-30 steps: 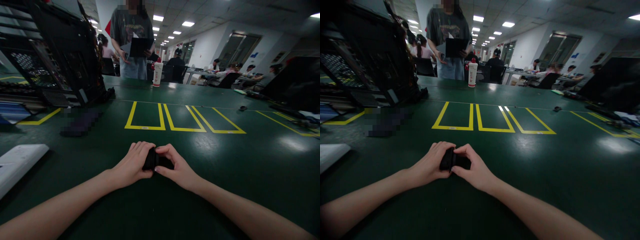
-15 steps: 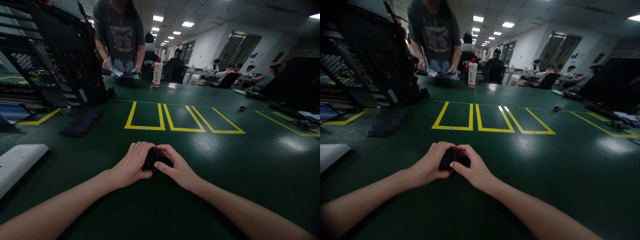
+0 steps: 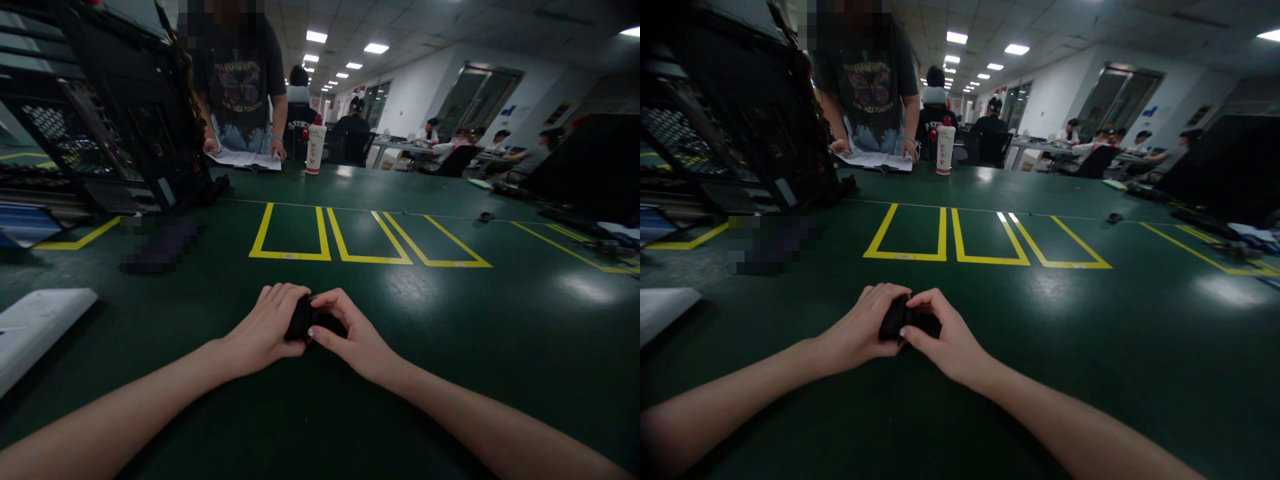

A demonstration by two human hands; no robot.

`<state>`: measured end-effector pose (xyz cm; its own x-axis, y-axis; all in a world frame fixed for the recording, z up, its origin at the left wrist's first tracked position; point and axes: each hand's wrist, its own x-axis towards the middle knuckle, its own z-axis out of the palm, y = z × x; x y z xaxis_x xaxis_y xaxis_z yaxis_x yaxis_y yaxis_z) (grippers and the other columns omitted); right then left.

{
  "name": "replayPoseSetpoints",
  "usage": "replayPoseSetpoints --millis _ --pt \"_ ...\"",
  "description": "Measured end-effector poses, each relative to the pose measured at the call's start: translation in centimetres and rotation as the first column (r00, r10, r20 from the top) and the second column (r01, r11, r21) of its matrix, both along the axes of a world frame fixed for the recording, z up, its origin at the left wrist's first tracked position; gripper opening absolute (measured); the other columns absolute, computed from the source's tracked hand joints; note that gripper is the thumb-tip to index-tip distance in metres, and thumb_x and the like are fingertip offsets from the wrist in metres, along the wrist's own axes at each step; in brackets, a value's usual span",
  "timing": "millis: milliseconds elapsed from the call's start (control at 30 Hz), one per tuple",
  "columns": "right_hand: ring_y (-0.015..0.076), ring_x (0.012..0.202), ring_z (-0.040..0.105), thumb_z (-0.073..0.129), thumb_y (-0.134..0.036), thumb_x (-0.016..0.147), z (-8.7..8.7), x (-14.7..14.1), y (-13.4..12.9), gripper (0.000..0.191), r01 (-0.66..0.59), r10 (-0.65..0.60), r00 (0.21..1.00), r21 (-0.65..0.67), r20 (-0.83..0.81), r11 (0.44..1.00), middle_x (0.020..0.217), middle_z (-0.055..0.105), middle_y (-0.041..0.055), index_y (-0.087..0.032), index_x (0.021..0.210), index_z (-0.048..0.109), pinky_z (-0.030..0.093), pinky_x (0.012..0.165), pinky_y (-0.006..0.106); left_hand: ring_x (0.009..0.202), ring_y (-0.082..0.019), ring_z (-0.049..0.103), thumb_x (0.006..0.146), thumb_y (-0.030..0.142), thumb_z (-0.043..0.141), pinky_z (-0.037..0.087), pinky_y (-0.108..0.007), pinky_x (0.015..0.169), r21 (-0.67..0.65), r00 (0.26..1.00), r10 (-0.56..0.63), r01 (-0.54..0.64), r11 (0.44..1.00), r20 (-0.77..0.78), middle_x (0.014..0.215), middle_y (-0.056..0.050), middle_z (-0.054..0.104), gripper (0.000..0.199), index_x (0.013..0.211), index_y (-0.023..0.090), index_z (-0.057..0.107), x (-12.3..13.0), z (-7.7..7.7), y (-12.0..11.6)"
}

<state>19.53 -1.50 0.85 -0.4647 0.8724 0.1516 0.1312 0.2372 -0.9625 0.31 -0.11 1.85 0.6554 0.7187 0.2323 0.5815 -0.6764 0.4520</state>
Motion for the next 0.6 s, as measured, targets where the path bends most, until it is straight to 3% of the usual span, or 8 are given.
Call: replayPoseSetpoints --millis 100,300,467,600 --pt "0.0170 0.109 0.051 0.062 -0.018 0.080 0.12 0.09 0.05 0.036 -0.007 0.007 1.000 -0.015 0.027 1.000 0.111 0.053 0.0021 -0.024 0.112 0.046 0.040 0.099 0.039 0.097 -0.025 0.050 0.072 0.017 0.065 0.039 -0.038 0.080 0.000 1.000 0.004 -0.004 1.000 0.005 0.111 -0.007 0.051 0.054 0.118 0.019 0.036 -0.02 0.02 -0.02" --pt "0.0183 0.104 0.053 0.065 -0.018 0.076 -0.15 0.27 0.05 0.035 -0.017 0.016 0.999 0.030 0.035 0.999 0.105 0.052 0.0008 -0.025 0.106 0.049 0.044 0.092 0.039 0.099 -0.026 0.050 0.072 0.017 0.065 0.039 -0.039 0.082 -0.002 1.000 0.006 -0.006 1.000 0.005 0.113 -0.007 0.051 0.057 0.119 0.020 0.034 -0.05 -0.05 -0.06" --pt "0.0178 0.100 0.055 0.061 -0.023 0.081 -0.09 0.06 -0.07 0.023 -0.008 0.008 1.000 -0.003 -0.021 1.000 0.101 0.053 0.0008 -0.025 0.101 0.051 0.048 0.086 0.037 0.098 -0.025 0.050 0.074 0.018 0.065 0.039 -0.039 0.081 -0.005 1.000 0.001 -0.001 1.000 -0.002 0.112 -0.008 0.051 0.053 0.118 0.019 0.035 -0.09 0.05 -0.06" --pt "0.0179 0.105 0.053 0.060 -0.020 0.081 0.25 0.02 -0.08 0.030 -0.005 0.005 1.000 -0.027 0.010 1.000 0.107 0.054 0.0024 -0.024 0.108 0.048 0.044 0.093 0.038 0.098 -0.025 0.049 0.074 0.017 0.064 0.039 -0.039 0.082 -0.015 1.000 -0.001 0.001 1.000 0.000 0.112 -0.008 0.051 0.053 0.119 0.019 0.035 -0.02 0.14 -0.06"
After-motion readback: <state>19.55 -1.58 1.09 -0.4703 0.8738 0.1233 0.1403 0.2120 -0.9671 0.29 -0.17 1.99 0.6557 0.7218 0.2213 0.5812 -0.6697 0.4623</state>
